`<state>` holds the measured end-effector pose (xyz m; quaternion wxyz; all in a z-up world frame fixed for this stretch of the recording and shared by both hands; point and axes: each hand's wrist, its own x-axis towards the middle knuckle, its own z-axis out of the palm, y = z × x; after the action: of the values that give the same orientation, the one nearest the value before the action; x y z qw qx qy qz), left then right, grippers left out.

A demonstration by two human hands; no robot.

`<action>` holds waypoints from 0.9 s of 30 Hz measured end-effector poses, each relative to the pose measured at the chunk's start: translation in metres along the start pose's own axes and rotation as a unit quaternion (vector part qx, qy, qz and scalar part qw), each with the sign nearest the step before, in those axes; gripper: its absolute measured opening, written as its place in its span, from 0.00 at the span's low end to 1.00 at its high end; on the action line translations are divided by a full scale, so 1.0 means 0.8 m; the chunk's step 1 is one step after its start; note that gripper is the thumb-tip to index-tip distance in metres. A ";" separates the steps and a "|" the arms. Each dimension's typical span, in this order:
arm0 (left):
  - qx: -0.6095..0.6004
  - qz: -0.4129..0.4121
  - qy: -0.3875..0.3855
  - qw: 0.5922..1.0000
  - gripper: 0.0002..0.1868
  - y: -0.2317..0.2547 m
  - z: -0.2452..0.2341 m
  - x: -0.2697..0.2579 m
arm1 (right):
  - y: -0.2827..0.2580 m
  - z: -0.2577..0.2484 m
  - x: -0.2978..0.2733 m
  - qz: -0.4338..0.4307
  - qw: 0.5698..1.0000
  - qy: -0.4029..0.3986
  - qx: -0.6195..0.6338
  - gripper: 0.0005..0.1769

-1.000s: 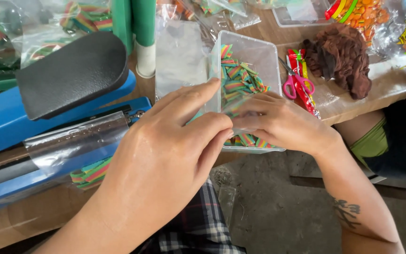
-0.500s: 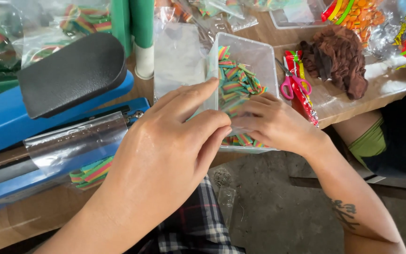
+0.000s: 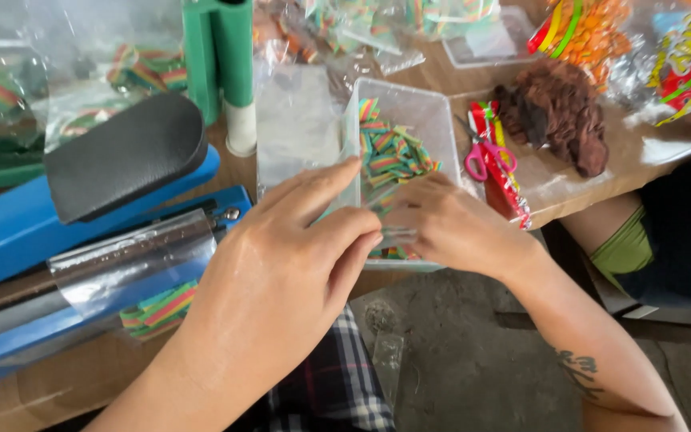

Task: Packaging small rainbow-colored candy strips into plastic bags and sealing them with a heat sealer.

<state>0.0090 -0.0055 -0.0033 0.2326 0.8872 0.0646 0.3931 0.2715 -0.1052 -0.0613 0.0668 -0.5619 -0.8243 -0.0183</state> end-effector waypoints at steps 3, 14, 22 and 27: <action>0.002 -0.001 0.003 1.000 0.03 0.000 0.001 -0.001 | -0.002 -0.012 0.005 -0.034 0.999 -0.034 -0.007 0.18; -0.009 -0.009 0.000 1.000 0.01 -0.001 -0.004 -0.002 | 0.014 -0.010 0.005 -0.049 0.993 0.004 -0.105 0.09; -0.011 -0.016 -0.002 1.000 0.02 0.000 -0.008 -0.003 | 0.016 0.003 0.005 -0.036 0.987 0.044 -0.150 0.12; -0.005 -0.013 0.004 1.000 0.03 0.000 -0.008 -0.004 | 0.006 -0.034 -0.012 -0.007 0.985 0.084 -0.153 0.09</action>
<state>0.0017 -0.0045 -0.0015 0.2421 0.8835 0.0753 0.3938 0.2818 -0.1152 -0.0360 0.0493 -0.5563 -0.8071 -0.1915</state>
